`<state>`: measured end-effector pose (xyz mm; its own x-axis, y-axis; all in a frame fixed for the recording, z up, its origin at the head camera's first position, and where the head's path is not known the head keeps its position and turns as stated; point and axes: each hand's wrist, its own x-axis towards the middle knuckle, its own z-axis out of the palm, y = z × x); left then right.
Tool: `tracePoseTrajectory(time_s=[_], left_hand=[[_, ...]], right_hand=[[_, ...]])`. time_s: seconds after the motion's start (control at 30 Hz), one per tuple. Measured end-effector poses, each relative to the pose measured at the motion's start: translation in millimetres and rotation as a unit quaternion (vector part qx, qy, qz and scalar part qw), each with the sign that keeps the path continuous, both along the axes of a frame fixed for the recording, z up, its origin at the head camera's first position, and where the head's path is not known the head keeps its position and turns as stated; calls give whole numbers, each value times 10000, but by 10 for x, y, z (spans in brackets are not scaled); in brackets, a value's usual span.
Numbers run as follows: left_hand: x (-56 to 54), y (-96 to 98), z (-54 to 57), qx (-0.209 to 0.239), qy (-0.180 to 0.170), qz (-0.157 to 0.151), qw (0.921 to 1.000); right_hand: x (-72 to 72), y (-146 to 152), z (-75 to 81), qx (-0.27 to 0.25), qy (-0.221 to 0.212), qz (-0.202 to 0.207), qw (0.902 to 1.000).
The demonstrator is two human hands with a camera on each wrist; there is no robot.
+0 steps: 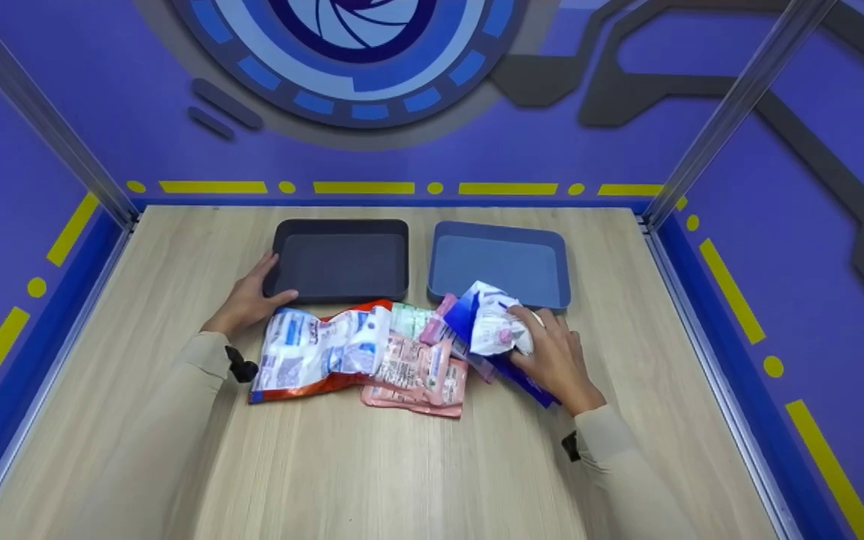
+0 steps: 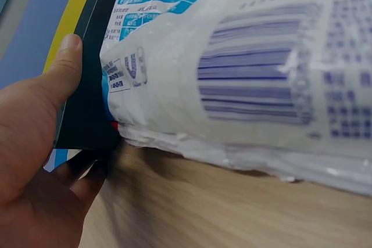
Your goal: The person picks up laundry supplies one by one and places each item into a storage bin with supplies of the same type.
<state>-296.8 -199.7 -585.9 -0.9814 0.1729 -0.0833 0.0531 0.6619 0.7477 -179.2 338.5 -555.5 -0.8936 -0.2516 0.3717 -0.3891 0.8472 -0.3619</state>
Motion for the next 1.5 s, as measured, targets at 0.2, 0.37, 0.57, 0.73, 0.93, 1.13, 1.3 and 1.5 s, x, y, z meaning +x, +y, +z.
tracePoseTrajectory(time_s=[0.2,0.37,0.57,0.73,0.93,1.13,1.3,1.5], left_hand=[[11,-15,7,8,-58,-5,10000],[4,-13,7,-27,-143,47,9999],[-18,4,14,-55,-109,70,9999],[0,7,24,-109,-124,47,9999],[10,2,18,-70,-150,66,9998],[-13,15,14,-83,-275,183,9994],[-28,36,13,-98,-287,242,9992],[-14,23,14,-116,-235,211,9994]], right_hand=[[-20,-22,18,62,-31,29,10000],[-42,-33,61,167,-56,14,9998],[-73,-48,116,189,23,38,9998],[-115,-63,129,192,174,157,9995],[-164,-89,158,236,182,239,9993],[-222,-125,242,265,128,298,9991],[-254,-166,296,249,10,312,9992],[-300,-225,323,260,6,373,9990]])
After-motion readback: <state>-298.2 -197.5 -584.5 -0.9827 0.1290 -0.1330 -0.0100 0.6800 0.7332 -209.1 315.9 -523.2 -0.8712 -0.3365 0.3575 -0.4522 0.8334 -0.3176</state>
